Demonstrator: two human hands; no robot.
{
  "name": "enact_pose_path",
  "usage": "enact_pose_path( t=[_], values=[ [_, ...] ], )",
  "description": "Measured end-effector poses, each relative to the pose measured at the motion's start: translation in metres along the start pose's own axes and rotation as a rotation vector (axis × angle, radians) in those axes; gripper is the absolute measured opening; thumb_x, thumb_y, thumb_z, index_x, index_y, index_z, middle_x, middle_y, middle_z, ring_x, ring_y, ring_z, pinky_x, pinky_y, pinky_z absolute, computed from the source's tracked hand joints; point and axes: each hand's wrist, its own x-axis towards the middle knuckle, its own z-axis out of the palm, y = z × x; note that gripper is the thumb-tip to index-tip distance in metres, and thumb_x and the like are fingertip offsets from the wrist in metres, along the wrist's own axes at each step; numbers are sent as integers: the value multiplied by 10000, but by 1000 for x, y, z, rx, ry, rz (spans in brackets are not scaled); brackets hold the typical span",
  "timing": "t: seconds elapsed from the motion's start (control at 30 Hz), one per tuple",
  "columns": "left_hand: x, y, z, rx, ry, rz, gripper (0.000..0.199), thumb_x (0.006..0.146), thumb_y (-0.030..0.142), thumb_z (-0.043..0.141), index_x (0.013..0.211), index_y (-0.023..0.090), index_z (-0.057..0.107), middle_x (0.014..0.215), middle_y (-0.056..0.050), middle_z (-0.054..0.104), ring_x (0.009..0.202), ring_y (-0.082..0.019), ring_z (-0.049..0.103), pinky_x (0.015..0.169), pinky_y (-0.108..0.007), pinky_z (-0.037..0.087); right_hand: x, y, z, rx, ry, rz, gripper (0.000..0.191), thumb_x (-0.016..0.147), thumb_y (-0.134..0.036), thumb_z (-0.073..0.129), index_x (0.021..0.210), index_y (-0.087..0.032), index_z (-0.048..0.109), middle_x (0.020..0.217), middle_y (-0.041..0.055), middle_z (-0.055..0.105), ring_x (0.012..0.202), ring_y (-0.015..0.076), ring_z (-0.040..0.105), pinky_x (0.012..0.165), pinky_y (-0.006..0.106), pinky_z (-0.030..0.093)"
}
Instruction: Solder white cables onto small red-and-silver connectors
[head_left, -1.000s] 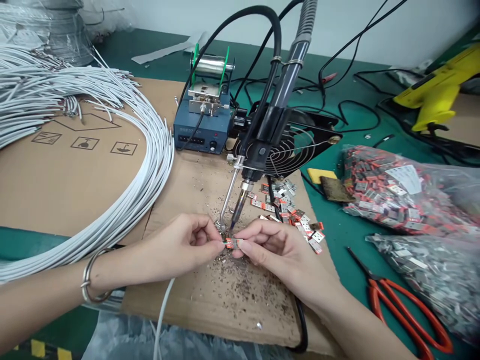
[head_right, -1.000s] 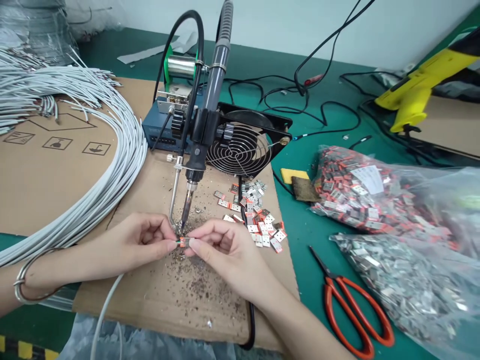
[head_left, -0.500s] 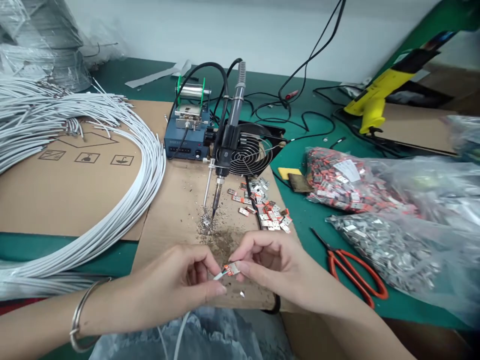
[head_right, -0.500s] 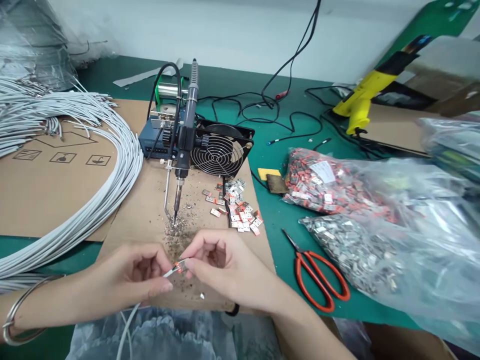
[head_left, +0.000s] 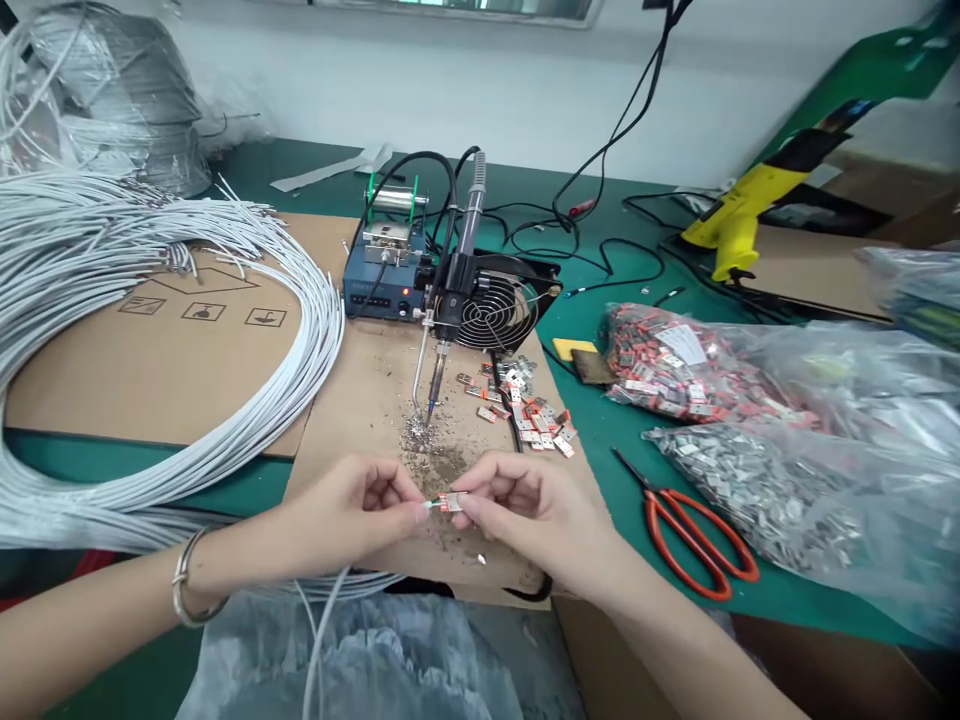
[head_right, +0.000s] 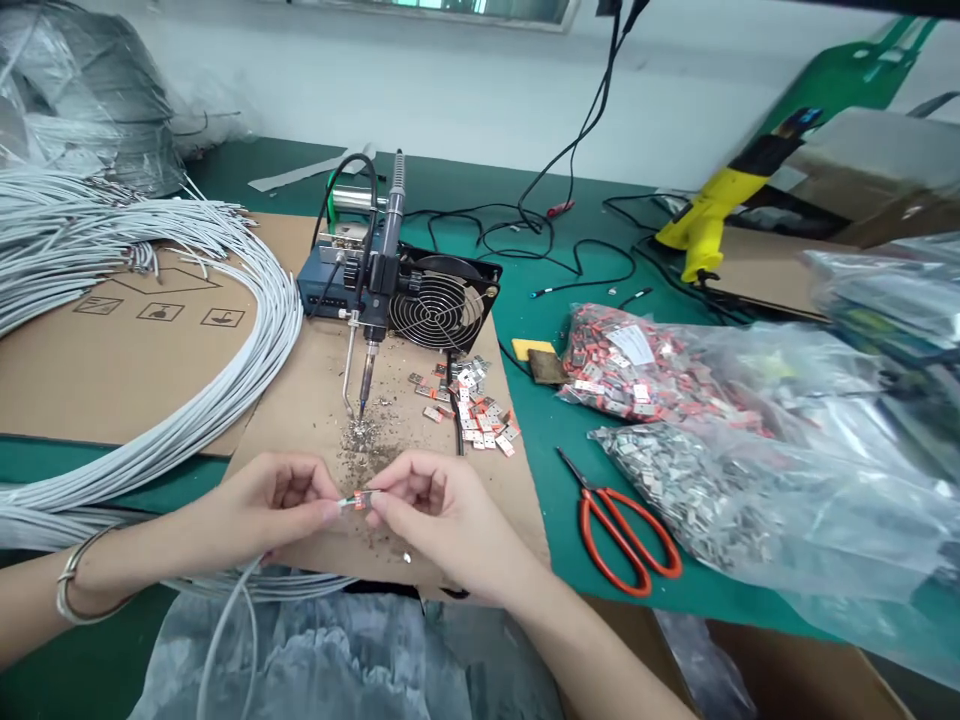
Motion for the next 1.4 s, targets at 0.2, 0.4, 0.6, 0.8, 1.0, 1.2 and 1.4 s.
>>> enact_pose_path(
  t=[0.2,0.4,0.6,0.8,1.0,1.2,1.4],
  values=[
    [26,-3,-22,197,91,146,142,774,253,521,705,138,567,619,24,521,571,-98,442,522,-211,321,32,-1,-7,59,1,75,189,651,-267,716,722,-128,610,584,4,662,428,49,530,428,162,426],
    [43,-1,-33,144,92,138,112,769,214,518,699,132,546,606,36,490,554,-87,408,523,-216,310,50,3,-12,199,12,61,228,621,-292,754,720,-122,638,584,10,656,482,74,586,457,171,486],
    [45,5,-31,127,106,107,114,770,204,513,680,136,530,580,46,449,539,-84,376,504,-217,292,51,7,-14,237,31,51,202,638,-287,757,731,-133,666,588,17,663,481,68,582,440,145,484],
    [44,10,-31,148,93,56,109,758,200,512,670,139,535,590,31,470,542,-90,386,503,-224,300,51,7,-15,229,43,48,153,659,-268,741,726,-144,681,580,22,663,470,74,570,423,148,474],
    [43,10,-30,122,99,49,114,751,214,522,661,145,530,575,36,449,529,-88,369,493,-222,288,49,6,-15,235,54,51,152,654,-266,742,732,-149,685,581,29,662,457,77,557,407,157,459],
    [43,11,-31,128,105,58,113,752,216,523,663,147,535,578,34,461,530,-90,373,492,-222,287,50,5,-14,227,60,49,166,641,-290,746,732,-162,692,581,28,664,440,78,539,393,167,445],
    [43,10,-31,125,110,56,108,748,213,528,662,147,535,553,47,426,517,-87,363,481,-216,283,52,7,-15,233,48,34,157,648,-288,742,736,-167,695,580,21,668,435,70,526,392,157,429]
  ],
)
